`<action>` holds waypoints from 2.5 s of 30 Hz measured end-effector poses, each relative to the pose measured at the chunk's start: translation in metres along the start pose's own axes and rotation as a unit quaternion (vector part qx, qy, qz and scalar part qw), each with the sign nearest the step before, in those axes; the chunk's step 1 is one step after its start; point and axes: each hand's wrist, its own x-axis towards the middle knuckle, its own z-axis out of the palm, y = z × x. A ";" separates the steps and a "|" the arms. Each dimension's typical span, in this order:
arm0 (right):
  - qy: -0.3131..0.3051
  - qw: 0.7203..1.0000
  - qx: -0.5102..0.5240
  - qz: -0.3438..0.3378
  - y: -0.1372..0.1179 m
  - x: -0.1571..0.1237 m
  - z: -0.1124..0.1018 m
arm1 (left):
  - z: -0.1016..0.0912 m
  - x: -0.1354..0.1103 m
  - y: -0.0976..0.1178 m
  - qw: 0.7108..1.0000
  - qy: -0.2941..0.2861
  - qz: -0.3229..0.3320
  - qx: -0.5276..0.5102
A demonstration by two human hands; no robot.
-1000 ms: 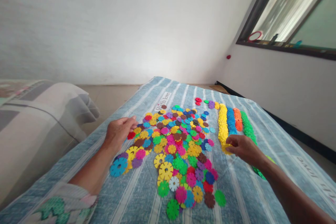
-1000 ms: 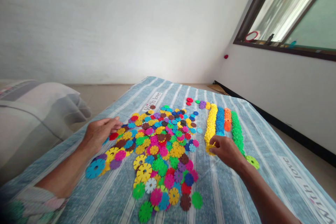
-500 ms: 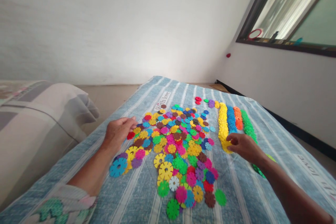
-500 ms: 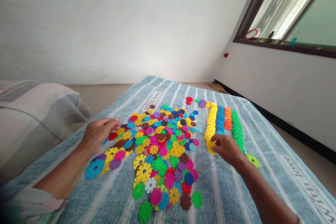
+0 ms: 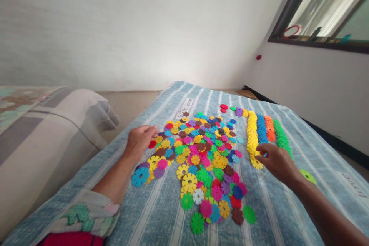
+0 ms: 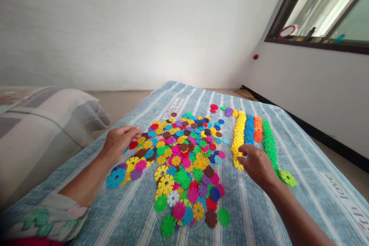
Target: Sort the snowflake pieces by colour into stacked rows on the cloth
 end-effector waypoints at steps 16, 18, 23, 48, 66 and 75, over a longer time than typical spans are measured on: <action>-0.173 0.925 0.024 -0.337 -0.172 -0.031 0.032 | 0.000 0.002 -0.012 0.999 -0.014 0.027 0.013; -0.184 0.921 0.017 -0.342 -0.178 -0.031 0.034 | 0.000 0.002 -0.012 0.999 -0.015 0.031 0.015; -0.194 0.926 0.028 -0.323 -0.178 -0.034 0.039 | 0.000 0.000 -0.010 0.999 -0.011 0.029 0.010; -0.152 0.936 0.227 -0.224 -0.166 -0.023 0.042 | 0.003 -0.001 -0.011 0.999 -0.011 0.035 0.018; -0.257 0.899 -0.039 -0.351 -0.193 -0.022 0.028 | 0.004 -0.004 -0.009 0.998 -0.008 0.033 0.043; -0.286 0.856 -0.138 -0.408 -0.208 -0.020 0.019 | 0.000 0.000 -0.007 0.997 -0.018 0.045 0.064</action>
